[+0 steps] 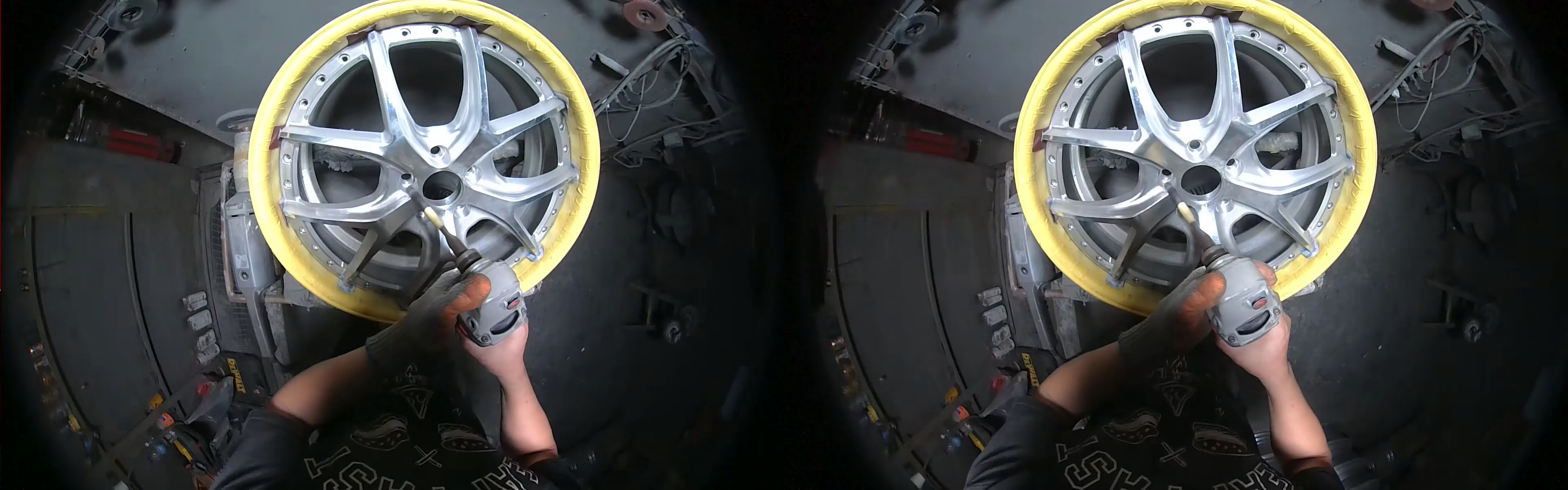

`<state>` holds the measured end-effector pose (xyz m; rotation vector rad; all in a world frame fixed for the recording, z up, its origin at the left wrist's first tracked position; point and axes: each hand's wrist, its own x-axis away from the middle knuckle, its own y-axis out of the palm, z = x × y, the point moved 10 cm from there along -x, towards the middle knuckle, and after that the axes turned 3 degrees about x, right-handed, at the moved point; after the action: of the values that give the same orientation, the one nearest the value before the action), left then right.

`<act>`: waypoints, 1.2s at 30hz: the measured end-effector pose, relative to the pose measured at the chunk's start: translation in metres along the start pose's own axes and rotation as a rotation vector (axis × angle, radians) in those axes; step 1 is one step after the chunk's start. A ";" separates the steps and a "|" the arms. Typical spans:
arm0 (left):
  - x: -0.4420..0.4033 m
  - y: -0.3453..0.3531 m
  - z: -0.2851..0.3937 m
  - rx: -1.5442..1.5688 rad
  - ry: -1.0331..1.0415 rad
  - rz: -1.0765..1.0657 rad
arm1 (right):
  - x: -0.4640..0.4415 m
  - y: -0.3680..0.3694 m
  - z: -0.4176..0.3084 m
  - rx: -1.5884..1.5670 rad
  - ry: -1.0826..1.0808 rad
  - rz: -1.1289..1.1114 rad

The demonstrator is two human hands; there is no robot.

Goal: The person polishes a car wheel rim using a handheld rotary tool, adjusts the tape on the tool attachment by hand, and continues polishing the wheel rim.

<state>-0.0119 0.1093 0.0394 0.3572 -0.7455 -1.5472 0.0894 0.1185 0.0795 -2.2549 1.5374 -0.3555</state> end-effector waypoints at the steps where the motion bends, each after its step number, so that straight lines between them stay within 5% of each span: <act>1: 0.002 0.004 -0.001 -0.021 -0.052 -0.061 | 0.001 0.000 0.002 0.001 0.000 -0.002; 12: 0.013 0.017 0.008 0.121 -0.030 -0.093 | 0.002 0.002 -0.003 0.069 0.008 -0.087; 15: 0.002 0.008 -0.010 0.072 -0.134 -0.002 | -0.007 -0.004 -0.012 0.103 -0.102 -0.037; 27: 0.017 -0.025 -0.036 -0.201 0.063 0.050 | 0.016 0.016 0.011 0.075 -0.079 -0.047; 36: 0.056 -0.012 -0.008 0.150 -0.089 -0.131 | 0.052 0.047 -0.008 0.057 -0.055 -0.021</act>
<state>-0.0231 0.0524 0.0373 0.4583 -0.9261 -1.6431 0.0658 0.0535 0.0650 -2.2199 1.4592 -0.3352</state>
